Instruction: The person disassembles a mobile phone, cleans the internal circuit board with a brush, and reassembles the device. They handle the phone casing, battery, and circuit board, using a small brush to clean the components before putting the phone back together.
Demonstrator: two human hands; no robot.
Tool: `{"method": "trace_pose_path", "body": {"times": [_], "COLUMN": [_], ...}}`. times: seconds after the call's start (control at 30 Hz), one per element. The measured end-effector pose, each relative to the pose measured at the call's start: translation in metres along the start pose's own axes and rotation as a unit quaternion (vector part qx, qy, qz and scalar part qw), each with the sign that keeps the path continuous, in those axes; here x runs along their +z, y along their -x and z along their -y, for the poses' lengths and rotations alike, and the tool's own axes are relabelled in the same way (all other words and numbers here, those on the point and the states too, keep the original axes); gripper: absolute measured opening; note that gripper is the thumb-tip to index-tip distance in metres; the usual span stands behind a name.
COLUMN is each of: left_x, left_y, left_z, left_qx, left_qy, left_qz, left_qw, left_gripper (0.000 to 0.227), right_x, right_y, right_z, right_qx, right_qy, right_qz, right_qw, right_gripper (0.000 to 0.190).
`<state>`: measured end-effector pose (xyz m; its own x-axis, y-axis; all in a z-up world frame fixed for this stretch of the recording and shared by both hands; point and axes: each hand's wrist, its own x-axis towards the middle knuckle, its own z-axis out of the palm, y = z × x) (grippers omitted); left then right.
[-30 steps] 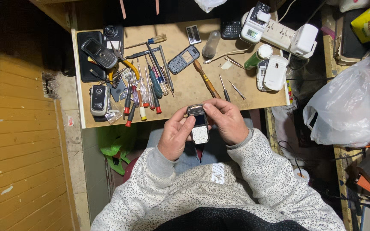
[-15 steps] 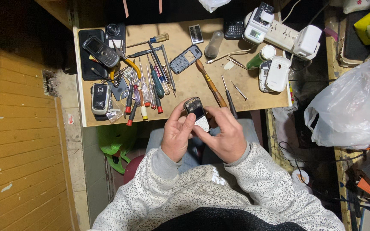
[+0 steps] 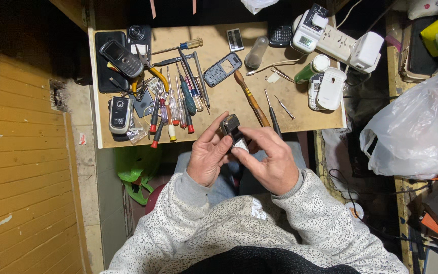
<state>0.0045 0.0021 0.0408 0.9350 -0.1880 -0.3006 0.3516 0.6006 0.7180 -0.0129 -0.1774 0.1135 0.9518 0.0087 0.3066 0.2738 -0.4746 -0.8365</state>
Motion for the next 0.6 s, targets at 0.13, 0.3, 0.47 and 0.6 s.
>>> {"method": "trace_pose_path", "body": {"times": [0.13, 0.3, 0.47, 0.6], "left_x": [-0.017, -0.014, -0.010, -0.013], "left_y": [-0.006, -0.006, -0.008, -0.010], "left_z": [0.016, 0.011, 0.003, 0.008], "left_qx": [-0.008, -0.013, -0.021, -0.030], "left_qy": [-0.001, 0.037, 0.067, 0.084], "left_qz": [0.012, 0.015, 0.015, 0.018], "left_qw": [1.000, 0.999, 0.997, 0.996], "left_gripper": [0.072, 0.069, 0.065, 0.063], "right_x": [-0.005, -0.010, -0.018, -0.022], "right_y": [-0.004, -0.008, -0.023, -0.027], "right_z": [0.007, -0.001, -0.009, -0.016], "right_qx": [0.008, 0.045, 0.058, 0.094], "right_qy": [-0.003, -0.046, -0.063, -0.086], "right_qz": [0.017, 0.036, 0.074, 0.099], "right_qw": [1.000, 0.997, 0.994, 0.987], "right_gripper": [0.037, 0.037, 0.031, 0.034]}}
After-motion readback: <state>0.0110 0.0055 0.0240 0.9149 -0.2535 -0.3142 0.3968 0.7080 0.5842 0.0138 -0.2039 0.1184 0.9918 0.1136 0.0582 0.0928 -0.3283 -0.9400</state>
